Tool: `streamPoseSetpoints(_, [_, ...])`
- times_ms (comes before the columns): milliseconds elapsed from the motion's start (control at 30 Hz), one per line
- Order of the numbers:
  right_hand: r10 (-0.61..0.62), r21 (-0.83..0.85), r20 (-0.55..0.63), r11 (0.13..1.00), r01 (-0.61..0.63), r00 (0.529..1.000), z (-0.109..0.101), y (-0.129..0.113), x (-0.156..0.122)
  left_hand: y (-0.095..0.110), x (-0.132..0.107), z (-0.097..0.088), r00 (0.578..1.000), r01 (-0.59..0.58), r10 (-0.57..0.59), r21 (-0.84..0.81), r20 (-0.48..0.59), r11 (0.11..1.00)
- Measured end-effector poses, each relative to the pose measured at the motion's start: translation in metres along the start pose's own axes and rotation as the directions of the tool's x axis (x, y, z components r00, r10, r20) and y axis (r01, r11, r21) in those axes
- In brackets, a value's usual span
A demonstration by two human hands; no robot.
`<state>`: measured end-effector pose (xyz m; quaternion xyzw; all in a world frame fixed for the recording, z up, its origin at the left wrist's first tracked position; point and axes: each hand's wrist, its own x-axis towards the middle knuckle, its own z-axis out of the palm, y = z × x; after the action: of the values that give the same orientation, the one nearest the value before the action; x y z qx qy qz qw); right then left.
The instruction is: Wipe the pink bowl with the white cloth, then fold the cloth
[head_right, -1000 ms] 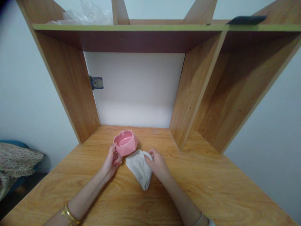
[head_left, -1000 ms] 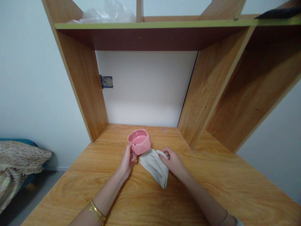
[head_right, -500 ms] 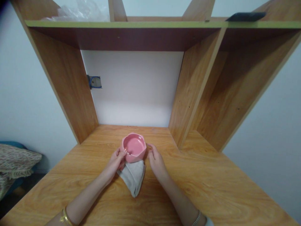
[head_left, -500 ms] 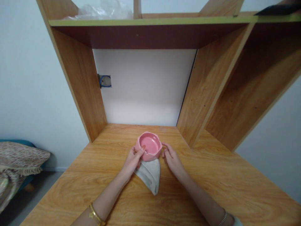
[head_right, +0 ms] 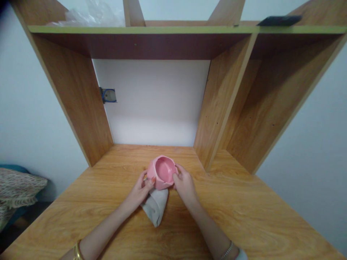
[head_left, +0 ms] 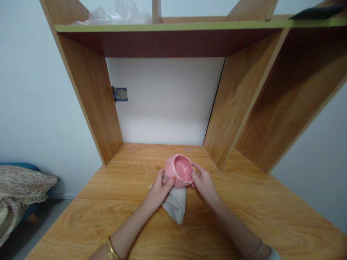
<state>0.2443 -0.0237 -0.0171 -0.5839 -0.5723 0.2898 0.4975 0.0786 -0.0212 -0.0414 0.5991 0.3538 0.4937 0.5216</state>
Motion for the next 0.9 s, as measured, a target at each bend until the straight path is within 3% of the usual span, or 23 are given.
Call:
streamPoseSetpoints(100, [-0.034, -0.084, -0.097, 0.996, 0.026, 0.995, -0.018, 0.008, 0.011, 0.002, 0.001, -0.006, 0.998, -0.056, 0.055, 0.124, 0.016, 0.991])
streamPoseSetpoints(267, [-0.154, -0.438, -0.255, 0.898, 0.028, 0.955, -0.052, 0.022, 0.027, 0.012, 0.000, -0.015, 0.991, -0.117, 0.133, 0.413, -0.010, 0.903])
streamPoseSetpoints(467, [-0.064, -0.581, -0.327, 0.801, -0.148, 0.943, -0.072, 0.034, 0.036, 0.019, -0.003, -0.016, 0.980, -0.147, 0.199, 0.705, 0.009, 0.694])
streamPoseSetpoints(633, [-0.046, -0.580, -0.336, 0.797, -0.167, 0.941, -0.077, 0.042, 0.038, 0.021, -0.002, -0.022, 0.990, -0.093, 0.143, 0.811, 0.012, 0.578])
streamPoseSetpoints(900, [-0.042, -0.593, -0.344, 0.784, -0.182, 0.938, -0.078, 0.045, 0.040, 0.022, 0.003, -0.038, 0.987, 0.156, -0.029, 0.912, -0.156, 0.379])
